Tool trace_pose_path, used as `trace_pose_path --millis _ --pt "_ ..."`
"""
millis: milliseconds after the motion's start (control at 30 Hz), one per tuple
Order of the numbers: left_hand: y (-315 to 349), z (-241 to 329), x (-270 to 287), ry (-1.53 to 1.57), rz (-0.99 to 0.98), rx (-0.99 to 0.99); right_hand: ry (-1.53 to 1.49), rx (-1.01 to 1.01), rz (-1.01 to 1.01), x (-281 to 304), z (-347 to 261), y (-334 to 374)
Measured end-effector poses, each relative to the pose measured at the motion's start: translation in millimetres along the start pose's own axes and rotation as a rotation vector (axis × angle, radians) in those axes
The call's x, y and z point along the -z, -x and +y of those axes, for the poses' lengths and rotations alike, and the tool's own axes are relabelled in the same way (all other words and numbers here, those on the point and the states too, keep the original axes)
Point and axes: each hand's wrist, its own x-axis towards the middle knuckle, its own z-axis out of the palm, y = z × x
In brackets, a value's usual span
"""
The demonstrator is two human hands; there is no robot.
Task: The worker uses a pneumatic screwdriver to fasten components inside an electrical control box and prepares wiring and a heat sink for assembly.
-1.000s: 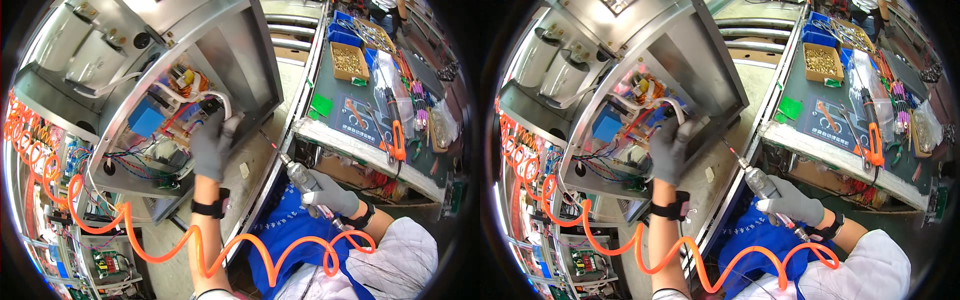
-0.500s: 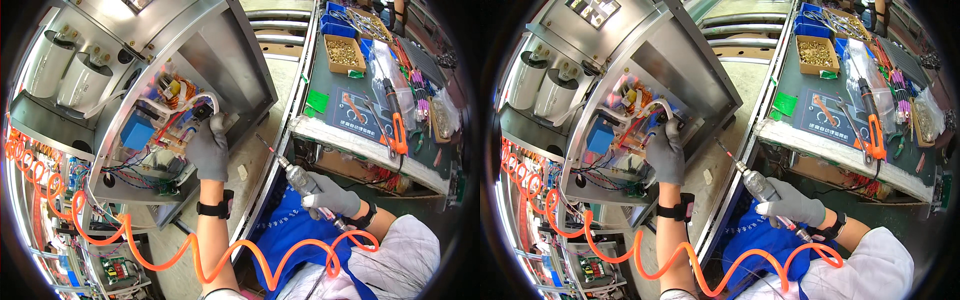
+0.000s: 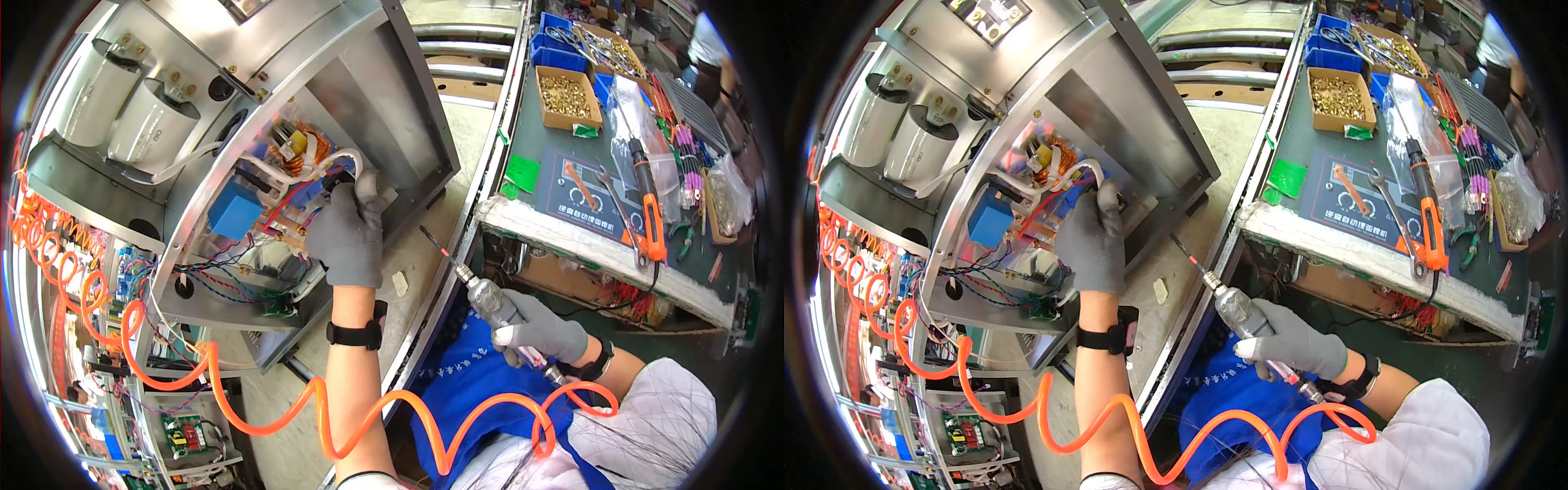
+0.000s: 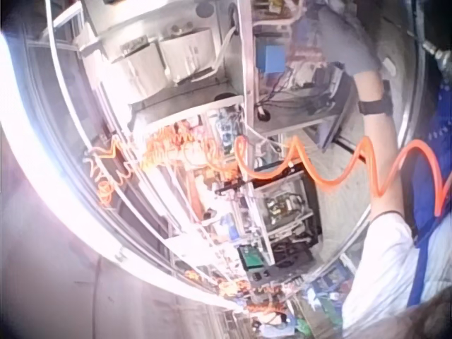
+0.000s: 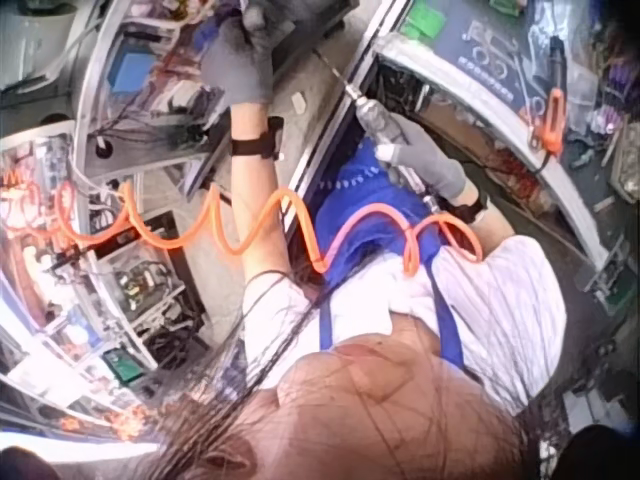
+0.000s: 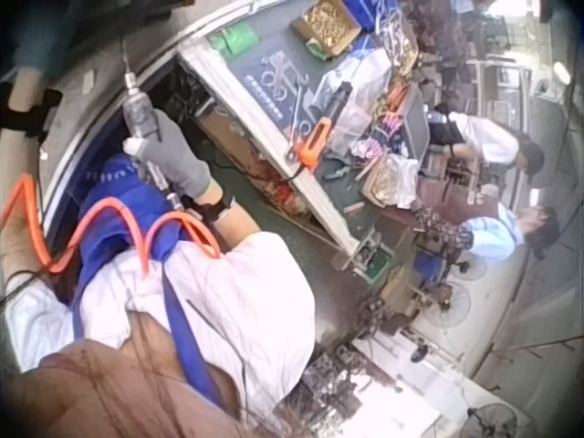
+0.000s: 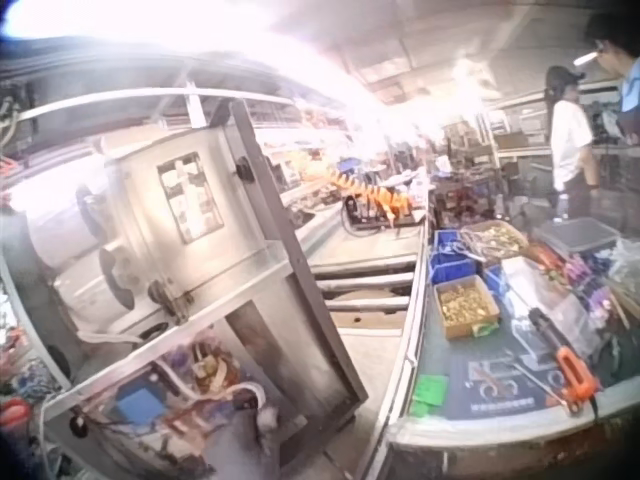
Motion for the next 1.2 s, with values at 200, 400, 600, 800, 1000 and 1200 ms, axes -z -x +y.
trace_pose_path --millis 200,400,600,800,1000,1200 --pt "6 6 -18 0.437 0.123 0.122 -0.017 0.02 -0.017 4 2 11" --pt "113 -5 43 1.79 -0.402 1.07 -0.057 -0.14 -0.035 0 1 9" --pt "168 -34 60 1.707 -0.195 1.368 0.001 0.024 -0.23 -29 -8 -32" --pt "189 -47 71 1.37 -0.244 1.1 0.206 -0.036 -0.296 -31 -8 -34" --pt "198 -52 55 1.462 -0.191 1.181 0.394 -0.189 -0.254 -26 29 4" --pt "198 -55 53 1.201 -0.263 1.138 0.355 -0.169 -0.279 -27 26 9"
